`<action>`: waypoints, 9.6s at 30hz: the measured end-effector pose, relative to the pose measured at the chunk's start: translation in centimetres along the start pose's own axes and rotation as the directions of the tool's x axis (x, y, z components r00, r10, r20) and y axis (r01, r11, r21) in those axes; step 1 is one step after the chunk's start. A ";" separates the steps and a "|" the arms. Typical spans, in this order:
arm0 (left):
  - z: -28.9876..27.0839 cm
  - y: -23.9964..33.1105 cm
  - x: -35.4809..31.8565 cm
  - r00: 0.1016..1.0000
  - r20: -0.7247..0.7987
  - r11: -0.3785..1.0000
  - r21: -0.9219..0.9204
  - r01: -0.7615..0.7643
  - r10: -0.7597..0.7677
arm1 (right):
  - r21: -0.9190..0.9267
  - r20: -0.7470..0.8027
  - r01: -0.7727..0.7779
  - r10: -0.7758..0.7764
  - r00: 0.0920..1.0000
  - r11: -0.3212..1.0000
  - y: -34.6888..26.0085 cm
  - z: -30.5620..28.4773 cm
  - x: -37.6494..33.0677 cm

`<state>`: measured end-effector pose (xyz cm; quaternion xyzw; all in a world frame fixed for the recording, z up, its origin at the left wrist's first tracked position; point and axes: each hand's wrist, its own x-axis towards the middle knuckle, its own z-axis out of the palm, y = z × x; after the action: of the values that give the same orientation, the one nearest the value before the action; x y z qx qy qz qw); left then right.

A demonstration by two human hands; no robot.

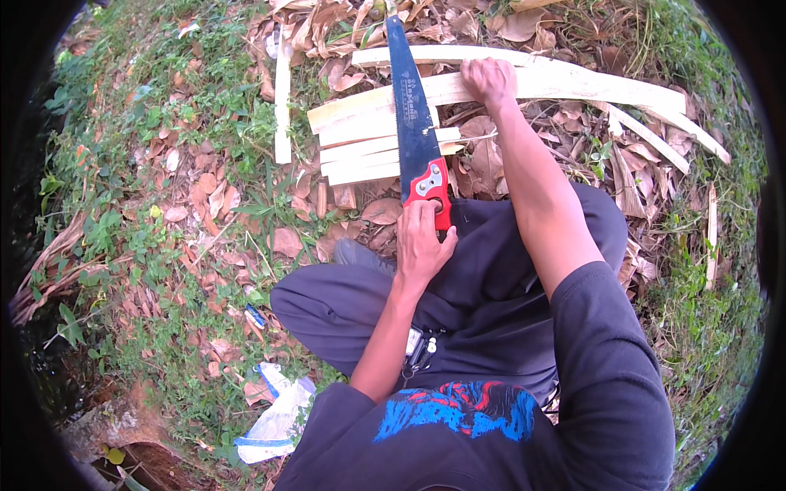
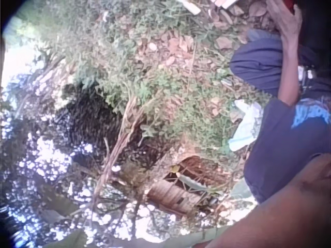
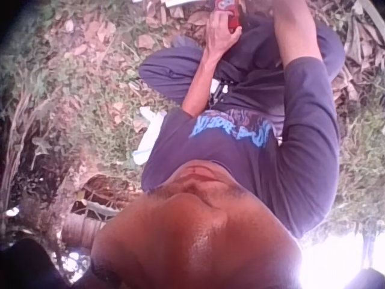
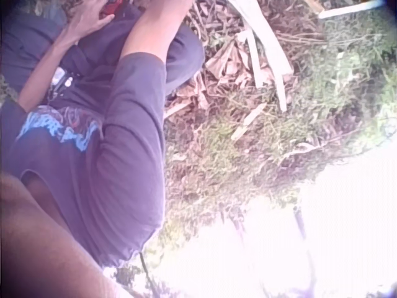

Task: The person sits on the ground and uses a hand saw to cut thin wooden strips. They align the strips, saw them to length, and stack the cut pieces into a pile.

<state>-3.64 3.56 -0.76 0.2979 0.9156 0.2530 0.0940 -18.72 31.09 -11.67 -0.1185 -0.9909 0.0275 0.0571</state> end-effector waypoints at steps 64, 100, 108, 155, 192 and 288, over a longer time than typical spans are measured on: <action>0.8 2.6 -1.1 0.915 -0.109 0.364 -0.930 0.043 -0.387 | 0.175 0.144 -0.139 0.115 0.983 0.975 -3.1 -2.2 1.2; -2.1 5.4 -3.9 0.899 -0.066 0.314 -0.946 0.082 -0.433 | 0.141 0.056 -0.095 0.088 0.995 0.985 -2.8 -0.6 1.4; -2.2 5.8 -3.8 0.913 -0.045 0.240 -0.969 0.059 -0.406 | 0.186 0.107 -0.172 0.154 0.982 0.967 -2.3 -0.6 1.5; -10.6 28.6 -8.6 0.535 0.016 -0.425 -0.587 0.689 0.845 | 0.925 -0.279 0.376 0.764 0.581 0.051 9.0 -48.0 -48.0; -10.4 23.1 -7.1 0.544 0.002 -0.429 -0.613 0.664 0.839 | 0.939 -0.213 0.341 0.695 0.687 -0.049 6.3 -46.1 -42.6; -10.6 8.3 -10.8 0.929 -0.197 -0.806 -0.572 0.151 0.314 | 0.915 0.090 -0.094 -0.027 0.996 -0.392 -12.9 -41.4 -25.4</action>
<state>5.73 -1.41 12.86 0.1587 -0.0301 0.9091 0.3841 7.77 14.25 27.53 -0.0466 -0.5206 0.8474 0.0934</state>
